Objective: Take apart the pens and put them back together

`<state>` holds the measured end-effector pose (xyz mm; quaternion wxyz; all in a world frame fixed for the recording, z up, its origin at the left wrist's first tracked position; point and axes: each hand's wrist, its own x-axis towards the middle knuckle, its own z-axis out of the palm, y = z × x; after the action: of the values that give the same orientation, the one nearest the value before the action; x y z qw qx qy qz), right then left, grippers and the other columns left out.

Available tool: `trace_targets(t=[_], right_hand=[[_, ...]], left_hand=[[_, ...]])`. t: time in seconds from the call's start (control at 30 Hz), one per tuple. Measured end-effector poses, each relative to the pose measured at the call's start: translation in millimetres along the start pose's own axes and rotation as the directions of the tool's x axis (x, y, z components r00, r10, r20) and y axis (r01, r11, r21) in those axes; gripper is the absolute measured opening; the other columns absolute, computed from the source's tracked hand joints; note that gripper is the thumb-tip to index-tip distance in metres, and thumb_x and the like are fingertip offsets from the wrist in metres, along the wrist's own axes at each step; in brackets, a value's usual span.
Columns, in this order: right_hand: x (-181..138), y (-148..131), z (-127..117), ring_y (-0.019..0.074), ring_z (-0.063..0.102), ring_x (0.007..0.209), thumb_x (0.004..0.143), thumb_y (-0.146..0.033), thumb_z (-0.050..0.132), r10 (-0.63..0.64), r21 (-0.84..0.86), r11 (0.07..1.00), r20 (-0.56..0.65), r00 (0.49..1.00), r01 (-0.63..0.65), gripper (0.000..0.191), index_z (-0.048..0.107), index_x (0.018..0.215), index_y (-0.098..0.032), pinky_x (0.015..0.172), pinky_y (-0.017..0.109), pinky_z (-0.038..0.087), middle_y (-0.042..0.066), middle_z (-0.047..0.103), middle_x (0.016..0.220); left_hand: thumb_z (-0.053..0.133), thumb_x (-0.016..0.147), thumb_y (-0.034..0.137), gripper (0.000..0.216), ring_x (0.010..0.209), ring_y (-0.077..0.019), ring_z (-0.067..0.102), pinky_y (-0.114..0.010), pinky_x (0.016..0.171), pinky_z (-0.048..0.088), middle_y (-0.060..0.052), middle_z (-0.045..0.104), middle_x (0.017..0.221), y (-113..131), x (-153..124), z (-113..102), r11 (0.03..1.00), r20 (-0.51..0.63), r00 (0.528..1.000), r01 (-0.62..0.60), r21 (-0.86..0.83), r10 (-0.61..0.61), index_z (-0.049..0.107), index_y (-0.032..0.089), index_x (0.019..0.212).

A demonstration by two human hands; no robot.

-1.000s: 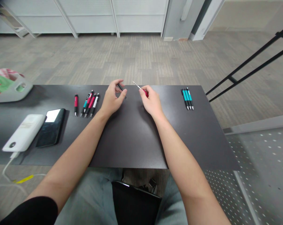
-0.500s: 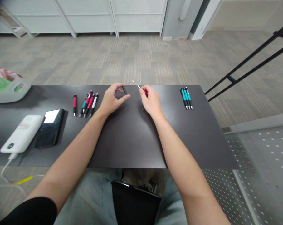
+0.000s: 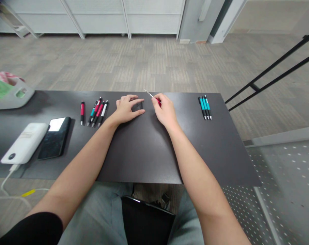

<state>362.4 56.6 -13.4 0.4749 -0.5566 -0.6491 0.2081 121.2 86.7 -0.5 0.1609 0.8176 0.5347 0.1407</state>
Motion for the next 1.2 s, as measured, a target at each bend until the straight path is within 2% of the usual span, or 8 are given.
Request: trace_targets(t=[0.33, 0.47, 0.6, 0.7, 0.8, 0.9, 1.03, 1.2], right_hand=[[-1, -2, -1, 0.029, 0.068, 0.094, 0.117, -0.055, 0.07, 0.017, -0.014, 1.0, 0.039, 0.999, -0.016, 0.031, 0.074, 0.1, -0.029, 0.099, 0.047, 0.059, 0.008, 0.081, 0.103], [-1, -6, -2, 0.0309, 0.07, 0.097, 0.118, -0.072, 0.072, 0.019, -0.002, 1.0, 0.076, 0.997, -0.019, 0.046, 0.075, 0.101, -0.03, 0.099, 0.049, 0.06, 0.009, 0.082, 0.104], [-3, -11, -1, 0.0331, 0.071, 0.101, 0.116, -0.087, 0.068, -0.039, 0.036, 0.999, 0.144, 0.989, 0.034, 0.059, 0.077, 0.102, -0.03, 0.104, 0.052, 0.061, 0.011, 0.085, 0.11], [-4, -15, -1, 0.0333, 0.071, 0.102, 0.116, -0.089, 0.066, -0.081, 0.058, 0.996, 0.176, 0.981, 0.072, 0.061, 0.077, 0.103, -0.031, 0.106, 0.053, 0.061, 0.011, 0.085, 0.111], [-4, -16, -1, 0.0325, 0.07, 0.101, 0.117, -0.085, 0.066, -0.101, 0.069, 0.994, 0.186, 0.977, 0.09, 0.057, 0.075, 0.102, -0.03, 0.105, 0.052, 0.06, 0.01, 0.083, 0.109], [-2, -11, -1, 0.0317, 0.07, 0.099, 0.117, -0.078, 0.066, -0.079, 0.049, 0.996, 0.16, 0.984, 0.072, 0.052, 0.073, 0.101, -0.03, 0.103, 0.05, 0.059, 0.01, 0.081, 0.106], [0, -3, -2, 0.0303, 0.067, 0.095, 0.118, -0.069, 0.066, 0.002, 0.002, 1.0, 0.063, 0.998, -0.002, 0.043, 0.072, 0.1, -0.03, 0.1, 0.049, 0.059, 0.009, 0.079, 0.101], [1, -3, -4, 0.0306, 0.067, 0.094, 0.117, -0.075, 0.07, 0.073, 0.007, 0.997, 0.029, 0.997, -0.073, 0.047, 0.072, 0.098, -0.031, 0.097, 0.049, 0.06, 0.008, 0.079, 0.098]], left_hand=[[0.096, 0.11, 0.047, 0.076, 0.177, -0.0455, 0.054, -0.063, 0.143, 0.04, -0.014, 0.065, 0.19, -1, -1, -1, 0.999, 0.0, 1.0, -0.005, -0.046, 0.005, 0.075, 0.037, 0.182], [0.098, 0.107, 0.05, 0.069, 0.168, -0.0447, 0.063, -0.064, 0.14, 0.046, -0.013, 0.075, 0.177, -6, 2, 4, 0.974, -0.18, 0.984, -0.025, -0.224, -0.016, 0.079, 0.035, 0.172], [0.09, 0.114, 0.054, 0.034, 0.135, -0.0357, 0.084, -0.057, 0.13, 0.059, -0.011, 0.091, 0.139, -11, 11, 12, 0.808, -0.366, 0.93, -0.235, -0.54, 0.026, 0.09, 0.031, 0.139], [0.088, 0.115, 0.068, 0.037, 0.118, -0.0311, 0.087, -0.051, 0.117, 0.068, -0.009, 0.093, 0.12, -14, 19, 18, 0.648, -0.426, 0.9, -0.379, -0.661, 0.092, 0.09, 0.032, 0.116], [0.089, 0.113, 0.078, 0.047, 0.112, -0.0284, 0.089, -0.048, 0.11, 0.071, -0.008, 0.092, 0.114, -17, 27, 23, 0.573, -0.46, 0.888, -0.389, -0.721, 0.025, 0.086, 0.031, 0.111], [0.087, 0.116, 0.075, 0.045, 0.113, -0.0269, 0.091, -0.044, 0.105, 0.074, -0.009, 0.092, 0.117, -22, 34, 27, 0.534, -0.52, 0.846, -0.389, -0.751, -0.115, 0.081, 0.03, 0.117], [0.087, 0.118, 0.056, 0.027, 0.113, -0.0268, 0.092, -0.042, 0.103, 0.074, -0.009, 0.094, 0.117, -17, 27, 22, 0.599, -0.583, 0.805, -0.413, -0.686, -0.113, 0.082, 0.029, 0.121], [0.082, 0.117, 0.033, 0.005, 0.119, -0.0279, 0.092, -0.048, 0.122, 0.069, -0.006, 0.097, 0.123, 3, 4, 5, 0.834, -0.465, 0.885, -0.282, -0.475, 0.035, 0.086, 0.03, 0.115]])
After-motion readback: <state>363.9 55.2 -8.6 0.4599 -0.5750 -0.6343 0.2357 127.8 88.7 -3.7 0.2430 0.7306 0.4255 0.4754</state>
